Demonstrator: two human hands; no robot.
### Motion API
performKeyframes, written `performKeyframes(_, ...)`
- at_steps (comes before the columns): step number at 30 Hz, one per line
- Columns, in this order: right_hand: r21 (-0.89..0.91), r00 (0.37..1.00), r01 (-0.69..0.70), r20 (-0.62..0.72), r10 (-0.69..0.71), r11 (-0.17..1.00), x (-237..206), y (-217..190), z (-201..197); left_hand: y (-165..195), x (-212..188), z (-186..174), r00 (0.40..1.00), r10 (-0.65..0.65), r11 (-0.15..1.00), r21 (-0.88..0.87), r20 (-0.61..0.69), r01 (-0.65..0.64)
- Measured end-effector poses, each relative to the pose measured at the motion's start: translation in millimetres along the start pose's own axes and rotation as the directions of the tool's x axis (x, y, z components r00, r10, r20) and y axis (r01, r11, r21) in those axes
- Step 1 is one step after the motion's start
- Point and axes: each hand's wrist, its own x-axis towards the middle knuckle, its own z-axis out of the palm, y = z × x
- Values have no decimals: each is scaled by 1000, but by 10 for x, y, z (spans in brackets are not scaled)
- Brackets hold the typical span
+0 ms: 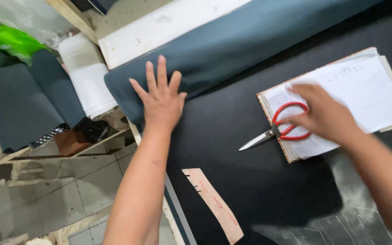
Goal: The person traces around cardboard shoe pattern templates laid on a dark sheet of material with a pencil, marking outline shapes and notches. They reposition the templates, hold them steady with one hand while tracing, and set finished pieces aside on the workbench.
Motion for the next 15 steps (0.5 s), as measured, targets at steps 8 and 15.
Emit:
performKeyframes(8,-220,821,-564,-45,570,796,-1533,270,160,-251,545,159,986,-155,980,-118,60,161)
performKeyframes(15,-181,907,-395,-232,351,901,-1193,844,386,-387,950,322,954,-282,958,-89,-100,274)
